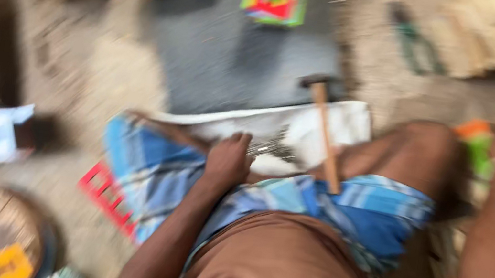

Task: The person sits on the floor and uses a hammer to drive nails into colorful wooden blocks placed on a metal plate. They repeatedly pick up blocks, position them, hammer nails, and stack the finished pieces.

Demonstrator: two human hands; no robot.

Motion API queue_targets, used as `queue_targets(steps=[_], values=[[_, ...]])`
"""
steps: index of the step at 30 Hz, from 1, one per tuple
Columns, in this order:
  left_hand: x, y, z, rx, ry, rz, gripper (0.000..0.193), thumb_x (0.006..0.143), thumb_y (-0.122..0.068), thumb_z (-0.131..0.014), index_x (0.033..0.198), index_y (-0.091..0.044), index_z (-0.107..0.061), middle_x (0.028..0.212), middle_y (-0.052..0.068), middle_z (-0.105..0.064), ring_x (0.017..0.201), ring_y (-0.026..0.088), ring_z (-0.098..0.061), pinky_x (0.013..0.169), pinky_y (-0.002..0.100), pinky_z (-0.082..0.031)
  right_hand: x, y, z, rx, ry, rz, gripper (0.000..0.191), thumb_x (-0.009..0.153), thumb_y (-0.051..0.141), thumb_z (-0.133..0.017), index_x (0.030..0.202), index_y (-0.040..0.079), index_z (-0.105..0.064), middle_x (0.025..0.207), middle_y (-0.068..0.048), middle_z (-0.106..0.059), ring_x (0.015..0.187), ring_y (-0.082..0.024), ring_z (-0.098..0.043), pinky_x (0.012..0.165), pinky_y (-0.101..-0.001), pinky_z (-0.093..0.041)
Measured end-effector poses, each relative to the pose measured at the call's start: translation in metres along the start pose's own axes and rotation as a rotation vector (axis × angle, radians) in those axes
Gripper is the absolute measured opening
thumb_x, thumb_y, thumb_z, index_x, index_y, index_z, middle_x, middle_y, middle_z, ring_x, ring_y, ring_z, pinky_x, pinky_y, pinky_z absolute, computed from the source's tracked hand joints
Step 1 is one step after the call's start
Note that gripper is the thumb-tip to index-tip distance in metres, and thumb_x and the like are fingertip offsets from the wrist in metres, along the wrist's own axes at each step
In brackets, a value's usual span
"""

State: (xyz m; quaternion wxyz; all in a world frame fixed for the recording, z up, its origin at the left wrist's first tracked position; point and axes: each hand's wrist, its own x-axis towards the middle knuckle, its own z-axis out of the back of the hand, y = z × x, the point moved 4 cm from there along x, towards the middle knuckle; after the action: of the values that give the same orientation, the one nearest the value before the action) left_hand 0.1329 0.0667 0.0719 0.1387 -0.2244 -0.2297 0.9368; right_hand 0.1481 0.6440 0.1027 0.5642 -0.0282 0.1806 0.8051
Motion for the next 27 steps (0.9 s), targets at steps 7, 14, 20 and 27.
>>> queue_targets(steps=[7,14,20,27], values=[[0.039,0.048,-0.063,0.324,0.12,0.149,0.02,0.094,-0.019,-0.065,0.109,-0.008,-0.073,0.104,0.013,-0.077,0.095,0.028,-0.076,0.078,0.042,-0.06,-0.161,0.09,-0.055,0.412,0.09,0.902,0.044,0.102,0.036,-0.058,0.127,0.0,-0.055,0.126,-0.022,-0.055,0.112,-0.04,-0.049,0.097,-0.0513,-0.041],[0.06,0.011,-0.06,0.056,0.06,0.145,0.018,0.099,-0.02,-0.063,0.104,-0.01,-0.077,0.107,0.016,-0.076,0.098,0.033,-0.075,0.08,0.048,-0.06,-0.339,0.127,-0.243,-0.327,0.33,1.415,0.023,0.093,0.016,-0.055,0.11,0.002,-0.061,0.117,-0.024,-0.061,0.111,-0.043,-0.058,0.099,-0.0529,-0.047],[0.032,0.006,-0.015,-0.2,-0.024,0.053,0.028,0.084,-0.015,-0.07,0.11,-0.007,-0.073,0.109,0.02,-0.075,0.1,0.038,-0.074,0.083,0.051,-0.061,-0.33,0.122,-0.224,-0.105,0.463,1.525,0.029,0.084,0.011,-0.057,0.111,0.002,-0.063,0.112,-0.027,-0.066,0.112,-0.045,-0.06,0.1,-0.0542,-0.049],[0.023,0.016,-0.014,0.063,0.17,0.191,0.025,0.09,-0.023,-0.063,0.109,-0.017,-0.079,0.117,0.005,-0.076,0.111,0.024,-0.072,0.081,0.046,-0.06,-0.307,0.102,-0.237,-0.628,0.667,1.057,0.055,0.083,0.03,-0.08,0.123,-0.003,-0.06,0.102,-0.033,-0.075,0.104,-0.05,-0.071,0.092,-0.0536,-0.056]])
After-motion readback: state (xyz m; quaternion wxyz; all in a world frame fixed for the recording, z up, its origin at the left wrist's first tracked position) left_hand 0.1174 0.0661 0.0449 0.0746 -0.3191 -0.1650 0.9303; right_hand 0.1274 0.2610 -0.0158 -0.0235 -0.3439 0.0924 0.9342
